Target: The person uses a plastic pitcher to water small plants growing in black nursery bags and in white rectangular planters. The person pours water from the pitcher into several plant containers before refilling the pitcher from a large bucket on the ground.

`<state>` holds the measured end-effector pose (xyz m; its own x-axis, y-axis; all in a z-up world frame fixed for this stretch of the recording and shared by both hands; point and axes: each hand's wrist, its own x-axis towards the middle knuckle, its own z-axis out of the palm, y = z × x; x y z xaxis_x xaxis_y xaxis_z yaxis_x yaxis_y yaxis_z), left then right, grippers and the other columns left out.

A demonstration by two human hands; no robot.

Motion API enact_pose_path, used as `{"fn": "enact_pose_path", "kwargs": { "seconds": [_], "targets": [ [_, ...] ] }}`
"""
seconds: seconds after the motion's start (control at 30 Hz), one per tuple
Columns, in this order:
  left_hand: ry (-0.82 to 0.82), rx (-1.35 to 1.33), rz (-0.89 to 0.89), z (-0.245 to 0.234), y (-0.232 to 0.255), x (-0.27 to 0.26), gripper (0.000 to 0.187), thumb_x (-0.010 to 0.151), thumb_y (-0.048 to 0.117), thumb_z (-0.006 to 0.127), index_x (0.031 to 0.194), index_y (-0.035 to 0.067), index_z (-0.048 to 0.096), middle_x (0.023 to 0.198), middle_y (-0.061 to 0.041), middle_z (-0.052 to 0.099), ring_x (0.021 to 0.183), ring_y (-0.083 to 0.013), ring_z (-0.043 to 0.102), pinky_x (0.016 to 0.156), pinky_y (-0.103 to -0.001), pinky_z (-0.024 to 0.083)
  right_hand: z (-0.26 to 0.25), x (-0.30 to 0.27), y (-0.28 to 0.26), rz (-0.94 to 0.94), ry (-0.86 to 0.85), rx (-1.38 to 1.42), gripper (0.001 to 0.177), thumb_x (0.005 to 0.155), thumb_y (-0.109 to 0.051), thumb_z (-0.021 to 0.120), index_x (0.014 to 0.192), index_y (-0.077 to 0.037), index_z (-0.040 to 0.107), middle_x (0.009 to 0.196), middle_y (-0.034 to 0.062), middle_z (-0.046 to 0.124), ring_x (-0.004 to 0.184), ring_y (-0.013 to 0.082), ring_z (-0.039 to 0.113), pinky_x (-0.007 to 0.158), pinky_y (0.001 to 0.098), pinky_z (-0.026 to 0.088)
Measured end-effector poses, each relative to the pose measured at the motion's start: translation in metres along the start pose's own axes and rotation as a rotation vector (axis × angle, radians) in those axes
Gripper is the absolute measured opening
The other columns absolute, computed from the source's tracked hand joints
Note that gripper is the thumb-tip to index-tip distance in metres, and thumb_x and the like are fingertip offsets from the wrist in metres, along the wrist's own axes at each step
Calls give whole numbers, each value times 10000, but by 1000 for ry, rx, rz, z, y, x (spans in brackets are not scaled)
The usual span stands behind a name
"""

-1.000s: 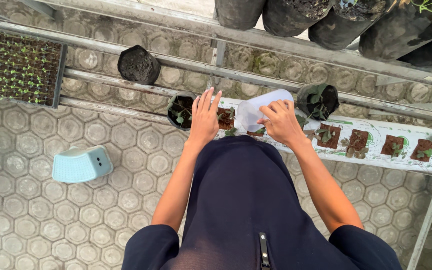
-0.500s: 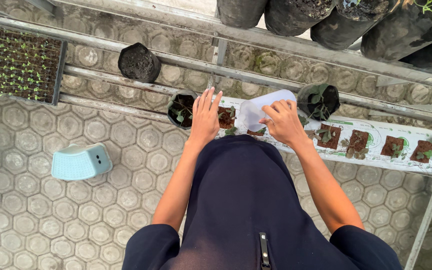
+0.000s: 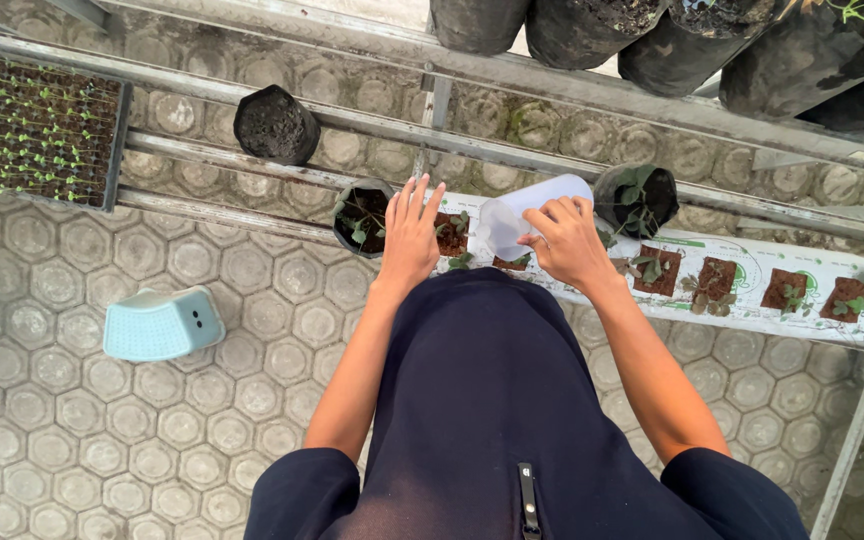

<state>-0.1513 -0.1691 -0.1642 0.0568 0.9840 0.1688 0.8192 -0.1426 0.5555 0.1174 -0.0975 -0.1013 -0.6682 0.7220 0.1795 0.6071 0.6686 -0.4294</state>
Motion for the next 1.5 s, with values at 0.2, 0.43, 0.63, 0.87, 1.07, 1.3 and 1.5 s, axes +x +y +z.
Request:
{"fn": "enact_pose_path", "kwargs": {
  "seconds": [0.2,0.43,0.63,0.87,1.07,1.3,1.5],
  "targets": [
    [4,4,-4,0,1,0,765,787,-75,540,1535,59,445,1595,-222,376,1505,-422,306,1240,-548,230,-1,0,0,0,-23,10,243,833,-72,760,1063,-79,681,877,70,595,920,280,580,947,459,377],
    [11,-7,-9,0,3,-2,758,786,-79,535,1527,60,457,1592,-224,379,1508,-427,301,1238,-553,239,-2,0,-2,-19,-19,20,238,840,-108,783,1051,-81,677,876,71,593,920,282,577,950,468,375],
    [22,2,-8,0,2,-6,746,791,-74,541,1522,56,467,1596,-224,372,1506,-441,294,1230,-559,234,-1,-1,-3,-30,-7,21,256,847,-141,798,1062,-76,676,881,79,595,920,294,574,951,478,374],
    [22,4,-5,-2,2,-8,741,788,-67,543,1514,56,469,1593,-222,374,1502,-441,301,1231,-558,242,4,-5,0,9,-50,-16,247,835,-74,750,1073,-89,688,907,80,607,953,293,593,971,466,378],
    [34,1,14,-3,3,-9,728,803,-56,547,1517,60,469,1586,-224,382,1499,-434,311,1232,-548,242,-1,-11,12,67,4,109,263,861,-160,792,1079,-71,675,953,96,629,1000,319,591,992,470,373],
    [15,0,55,1,17,-2,688,857,-34,547,1532,65,456,1595,-223,379,1497,-420,324,1237,-554,238,-13,-28,25,196,83,233,290,882,-200,795,1099,-62,661,1005,81,665,954,276,618,943,415,401],
    [-28,-14,104,12,29,9,670,883,12,564,1540,80,447,1602,-211,381,1495,-400,329,1228,-549,242,-28,-45,23,299,121,193,297,885,-219,807,1096,-63,668,991,89,663,927,279,608,906,409,404]
  ]
}}
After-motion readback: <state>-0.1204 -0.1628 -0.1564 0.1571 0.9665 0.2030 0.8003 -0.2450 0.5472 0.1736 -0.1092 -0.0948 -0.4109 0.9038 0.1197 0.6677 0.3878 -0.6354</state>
